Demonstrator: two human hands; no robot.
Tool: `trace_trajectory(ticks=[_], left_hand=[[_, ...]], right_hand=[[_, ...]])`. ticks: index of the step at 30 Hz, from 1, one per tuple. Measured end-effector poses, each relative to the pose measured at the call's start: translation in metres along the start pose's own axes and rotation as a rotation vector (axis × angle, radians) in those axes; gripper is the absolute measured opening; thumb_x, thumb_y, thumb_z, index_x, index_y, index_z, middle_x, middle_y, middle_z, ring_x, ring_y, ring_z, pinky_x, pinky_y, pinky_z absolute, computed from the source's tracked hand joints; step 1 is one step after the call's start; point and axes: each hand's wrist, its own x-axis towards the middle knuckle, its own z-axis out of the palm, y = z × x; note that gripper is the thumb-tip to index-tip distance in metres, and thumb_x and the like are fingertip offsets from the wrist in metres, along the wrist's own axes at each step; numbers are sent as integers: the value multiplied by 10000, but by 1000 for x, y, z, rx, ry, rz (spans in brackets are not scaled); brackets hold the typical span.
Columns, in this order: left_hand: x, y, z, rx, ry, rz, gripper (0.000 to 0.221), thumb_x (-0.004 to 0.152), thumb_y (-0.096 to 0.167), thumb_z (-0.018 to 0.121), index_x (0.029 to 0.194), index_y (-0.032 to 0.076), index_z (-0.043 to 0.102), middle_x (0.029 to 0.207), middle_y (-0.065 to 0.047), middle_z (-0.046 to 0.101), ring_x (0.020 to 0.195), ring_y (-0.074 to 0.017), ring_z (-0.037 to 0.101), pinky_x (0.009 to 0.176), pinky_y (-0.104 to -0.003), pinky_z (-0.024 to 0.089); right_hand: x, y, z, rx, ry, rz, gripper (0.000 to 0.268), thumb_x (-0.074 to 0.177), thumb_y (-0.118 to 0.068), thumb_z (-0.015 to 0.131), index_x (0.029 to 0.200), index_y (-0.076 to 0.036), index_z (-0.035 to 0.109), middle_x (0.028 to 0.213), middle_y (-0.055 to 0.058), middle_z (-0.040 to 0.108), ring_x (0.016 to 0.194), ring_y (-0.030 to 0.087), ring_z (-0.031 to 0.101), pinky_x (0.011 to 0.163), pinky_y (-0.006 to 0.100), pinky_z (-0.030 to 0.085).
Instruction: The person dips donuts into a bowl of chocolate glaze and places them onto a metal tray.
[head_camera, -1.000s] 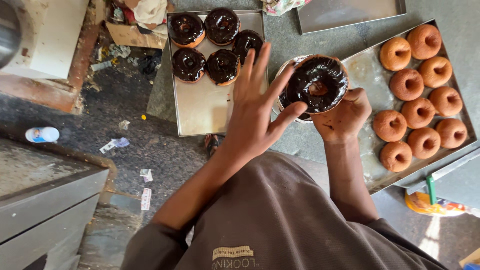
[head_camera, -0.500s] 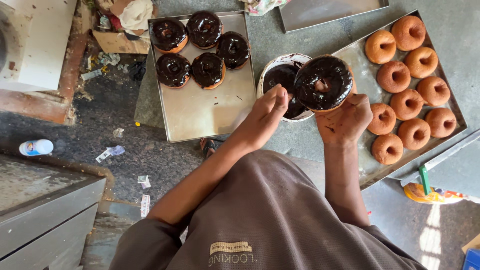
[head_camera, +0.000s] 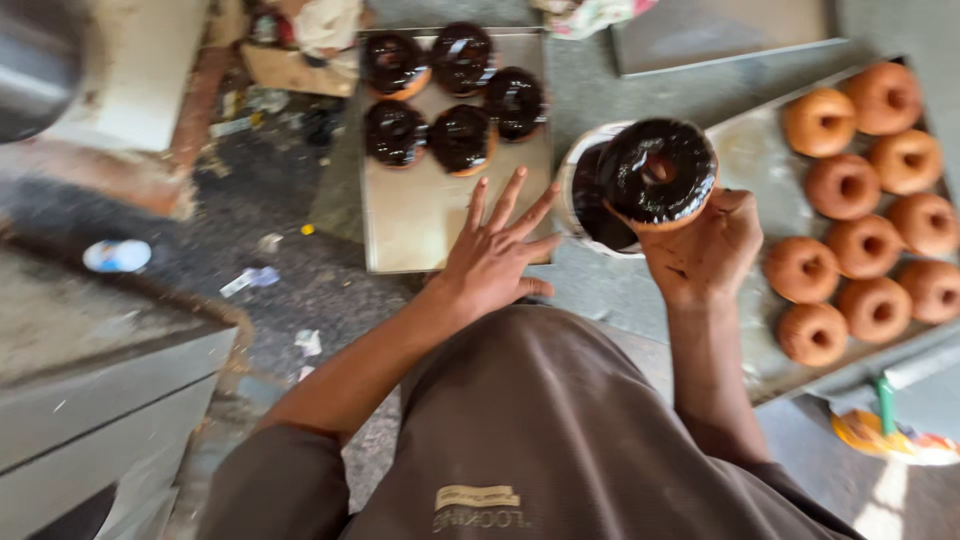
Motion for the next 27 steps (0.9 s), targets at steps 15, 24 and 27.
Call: trace_trajectory(ticks=[15, 24, 27], left_hand=[[-171, -82, 19, -543, 355, -659, 681, 977, 584, 581, 1378, 35, 612, 1507, -273, 516, 1361, -461, 507, 1118, -542, 397], [-194, -91, 21, -500, 357, -740, 744, 966, 579, 598, 1422, -7, 551, 1512, -310, 466, 1365, -477, 479, 1093, -553, 395], [-182, -96, 15, -482, 337, -696, 749, 952, 595, 600, 1430, 20, 554, 1551, -307, 412, 1372, -488, 457, 1085, -575, 384]], right_hand=[[72, 198, -44, -264, 198, 719, 331, 1027, -248, 476, 1202, 1, 605, 1154, 164, 648, 1070, 303, 640, 1010, 592, 588], [47, 193, -53, -426, 355, 652, 347, 1003, -217, 484, 1200, 67, 523, 1151, 149, 573, 1097, 372, 650, 940, 496, 623], [59, 217, -44, -332, 231, 594, 390, 1025, -201, 523, 1332, 40, 507, 1257, 114, 527, 1191, 318, 612, 1014, 465, 586]])
